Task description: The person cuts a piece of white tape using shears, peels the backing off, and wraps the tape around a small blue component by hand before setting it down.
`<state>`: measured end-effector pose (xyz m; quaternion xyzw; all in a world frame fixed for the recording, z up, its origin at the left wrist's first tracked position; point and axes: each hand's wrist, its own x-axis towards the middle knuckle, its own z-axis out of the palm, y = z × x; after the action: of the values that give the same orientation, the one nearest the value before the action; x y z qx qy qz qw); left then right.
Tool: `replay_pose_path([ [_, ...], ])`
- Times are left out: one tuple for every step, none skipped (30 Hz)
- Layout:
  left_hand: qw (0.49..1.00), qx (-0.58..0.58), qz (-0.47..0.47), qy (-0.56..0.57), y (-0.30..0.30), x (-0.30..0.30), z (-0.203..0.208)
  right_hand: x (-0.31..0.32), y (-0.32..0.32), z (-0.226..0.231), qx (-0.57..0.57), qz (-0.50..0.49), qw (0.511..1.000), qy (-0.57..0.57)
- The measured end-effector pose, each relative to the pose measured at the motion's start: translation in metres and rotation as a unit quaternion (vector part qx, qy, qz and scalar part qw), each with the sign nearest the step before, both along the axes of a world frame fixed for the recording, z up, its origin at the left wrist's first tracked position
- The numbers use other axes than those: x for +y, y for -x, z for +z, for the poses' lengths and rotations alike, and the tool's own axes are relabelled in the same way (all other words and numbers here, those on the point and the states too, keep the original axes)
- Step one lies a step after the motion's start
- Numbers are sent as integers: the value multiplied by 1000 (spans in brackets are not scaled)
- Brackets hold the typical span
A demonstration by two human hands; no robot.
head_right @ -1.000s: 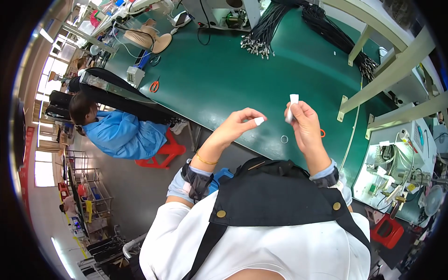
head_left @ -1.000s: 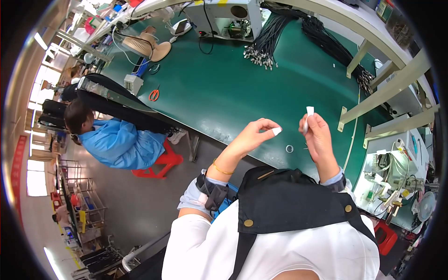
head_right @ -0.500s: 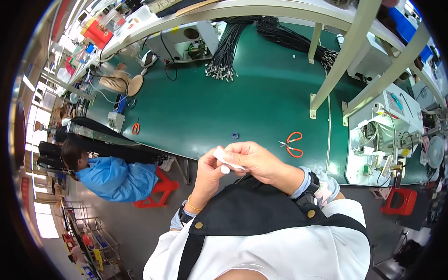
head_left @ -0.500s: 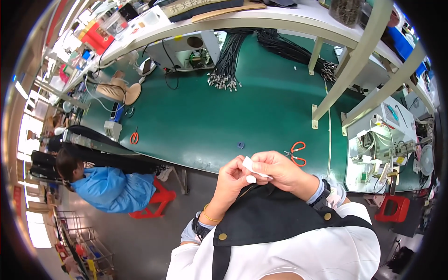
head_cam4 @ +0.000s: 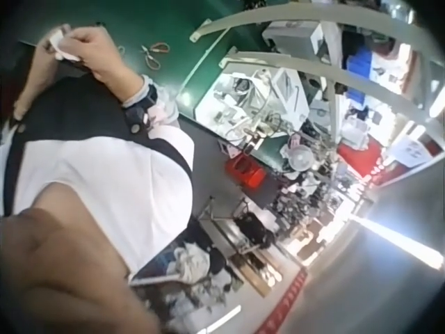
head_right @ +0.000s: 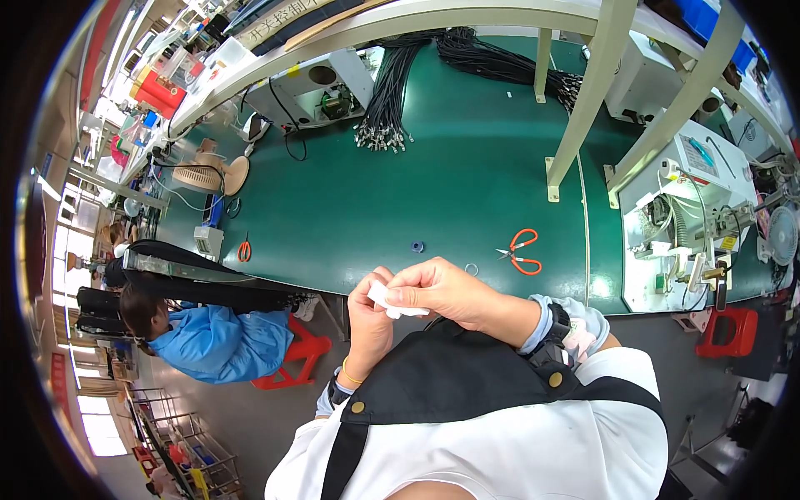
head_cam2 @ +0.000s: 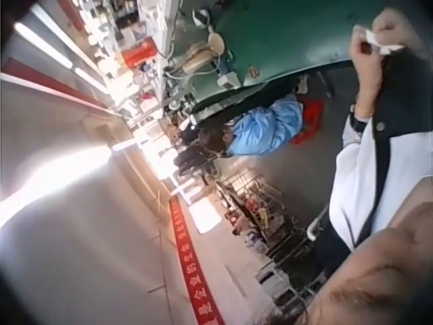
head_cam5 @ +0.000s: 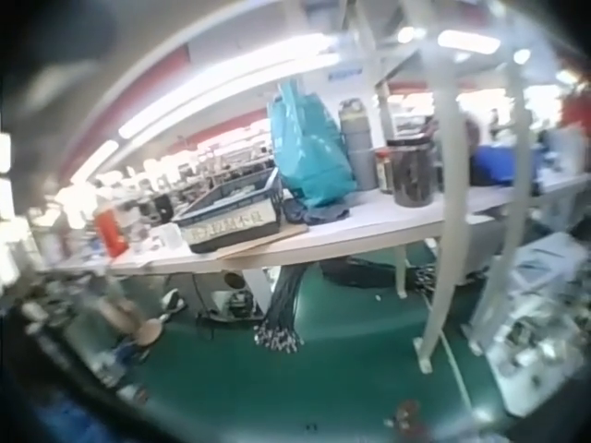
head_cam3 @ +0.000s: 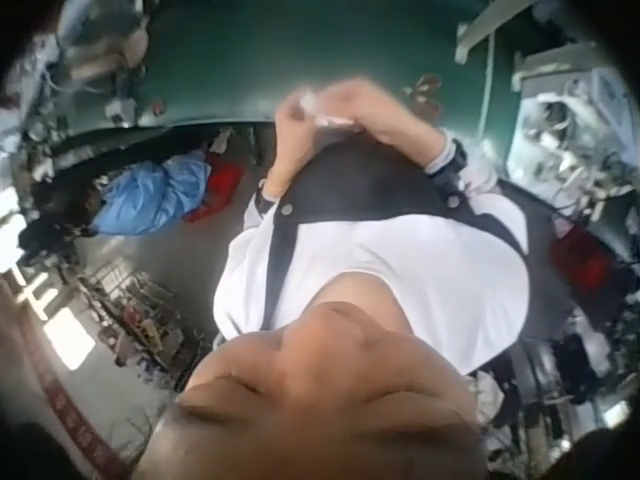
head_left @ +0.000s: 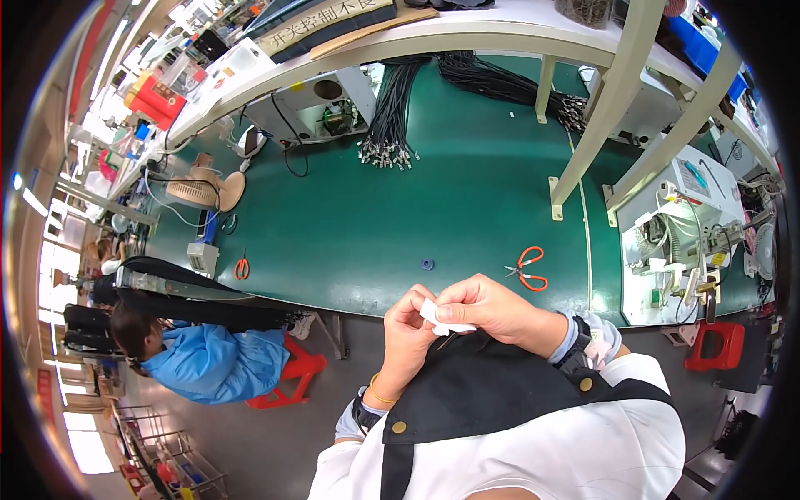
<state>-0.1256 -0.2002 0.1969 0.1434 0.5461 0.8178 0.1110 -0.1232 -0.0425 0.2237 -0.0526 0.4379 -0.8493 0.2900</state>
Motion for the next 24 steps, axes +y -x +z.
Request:
replay_pose_path([
  [1000, 1, -1, 3, 1, 0, 0, 0, 0, 0, 5, 0, 1000, -2],
  [1000, 1, -2, 3, 1, 0, 0, 1, 0, -1, 10, -1, 1000, -5],
  [1000, 1, 0, 6, 1, 0, 0, 1, 1, -1, 15, -1, 1000, -7],
  [1000, 1, 1, 7, 1, 0, 0, 1, 1, -1, 15, -1, 1000, -7],
  [1000, 1, 3, 9, 1, 0, 0, 1, 1, -2, 16, -1, 1000, -13],
  [1000, 1, 3, 9, 1, 0, 1, 2, 1, -2, 18, -2, 1000, -20],
  [1000, 2, 4, 12, 2, 0, 1, 2, 2, -2, 19, -2, 999, -26],
  [1000, 3, 5, 14, 2, 1, 1, 3, 2, -2, 19, -2, 999, -26],
  [1000, 4, 5, 16, 3, 1, 1, 3, 2, -2, 22, -1, 999, -28],
  [1000, 4, 5, 16, 3, 1, 1, 4, 3, -2, 26, 1, 999, -31],
  [1000, 3, 7, 18, 3, 1, 1, 4, 3, -2, 29, 2, 999, -34],
  [1000, 3, 8, 19, 4, 1, 0, 5, 3, -1, 29, 2, 999, -34],
  [1000, 2, 9, 21, 4, 1, 0, 5, 4, 0, 30, 0, 999, -39],
  [1000, 3, 9, 21, 5, 1, -1, 5, 4, 0, 30, -1, 999, -44],
  [1000, 3, 8, 18, 5, 1, -3, 6, 4, 0, 31, -3, 998, -49],
  [1000, 3, 7, 14, 5, 1, -3, 6, 5, 0, 31, -3, 998, -49],
  [1000, 3, 5, 11, 6, 1, -3, 6, 6, 0, 36, -2, 998, -55],
  [1000, 4, 6, 11, 5, 4, -1, 6, 6, -1, 42, -1, 997, -60],
  [1000, -5, 22, 10, 5, 10, 6, 7, 7, -1, 47, -2, 997, -67],
  [999, -14, 38, 9, 4, 16, 13, 7, 8, -4, 48, -3, 997, -67],
  [998, -23, 55, 9, 4, 19, 16, 6, 9, -10, 41, 22, 997, -56],
  [998, -22, 54, 8, 5, 19, 15, 5, 10, -17, 34, 48, 997, -45],
  [997, 33, 53, 38, 7, 18, 12, 4, 10, -24, 26, 74, 996, -34],
  [992, 89, 51, 66, 8, 17, 10, 4, 10, -31, 27, 72, 996, -35],
])
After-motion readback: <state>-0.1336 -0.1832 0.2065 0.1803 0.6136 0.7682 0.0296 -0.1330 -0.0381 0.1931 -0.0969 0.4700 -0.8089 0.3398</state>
